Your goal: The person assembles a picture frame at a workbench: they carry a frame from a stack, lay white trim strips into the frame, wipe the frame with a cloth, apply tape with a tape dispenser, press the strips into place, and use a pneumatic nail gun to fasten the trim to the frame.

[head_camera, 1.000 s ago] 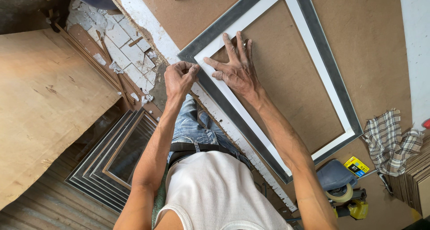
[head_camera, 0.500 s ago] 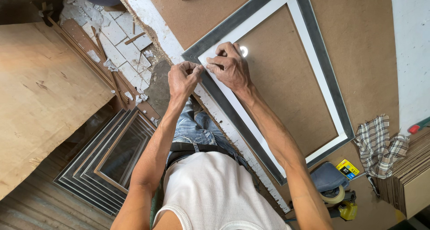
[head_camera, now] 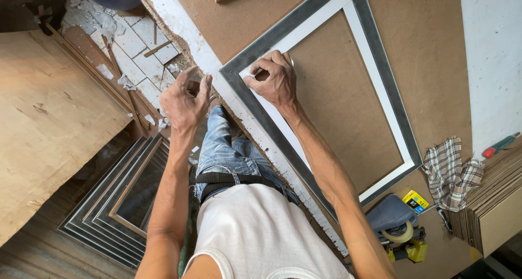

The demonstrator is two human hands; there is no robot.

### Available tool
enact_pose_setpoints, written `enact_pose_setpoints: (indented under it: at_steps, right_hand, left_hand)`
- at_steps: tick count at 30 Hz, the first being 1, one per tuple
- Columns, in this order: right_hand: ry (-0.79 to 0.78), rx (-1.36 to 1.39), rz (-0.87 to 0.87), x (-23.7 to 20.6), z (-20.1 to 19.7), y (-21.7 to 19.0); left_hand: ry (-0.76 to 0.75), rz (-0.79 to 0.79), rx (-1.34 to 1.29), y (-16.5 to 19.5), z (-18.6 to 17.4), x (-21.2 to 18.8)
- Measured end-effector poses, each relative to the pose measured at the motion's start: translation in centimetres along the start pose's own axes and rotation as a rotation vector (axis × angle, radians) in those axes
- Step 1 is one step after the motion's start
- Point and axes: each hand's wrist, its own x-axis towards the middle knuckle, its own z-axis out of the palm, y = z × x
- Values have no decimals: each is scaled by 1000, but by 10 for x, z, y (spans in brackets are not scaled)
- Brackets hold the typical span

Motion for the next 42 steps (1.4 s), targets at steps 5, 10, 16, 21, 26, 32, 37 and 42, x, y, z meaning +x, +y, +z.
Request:
enact_pose_setpoints:
  at_steps: [5, 10, 16, 21, 26, 32, 37, 42]
  right_hand:
    - [-11, 24, -77, -3, -6, 0]
    - [-121, 80, -134, 0, -15, 12]
    - [-113, 83, -26, 8, -9, 11]
    - [-67, 95, 34, 2, -4, 8]
    - [-55, 96, -49, 0, -11, 2]
    - [-48, 76, 33, 4, -17, -13]
    - [129, -43, 21, 0, -17, -30]
    - [220, -132, 58, -22, -11, -42]
  left_hand:
    - [23, 95, -99, -6, 0, 8]
    - [35, 75, -176, -4, 5, 5]
    - [54, 94, -178, -15, 5, 2]
    - [45, 117, -187, -23, 3, -1]
    - [54, 149, -203, -28, -3, -1]
    - [20, 179, -205, -28, -10, -4]
    - [22, 327, -196, -20, -8, -7]
    - [-148, 262, -236, -14, 18, -5]
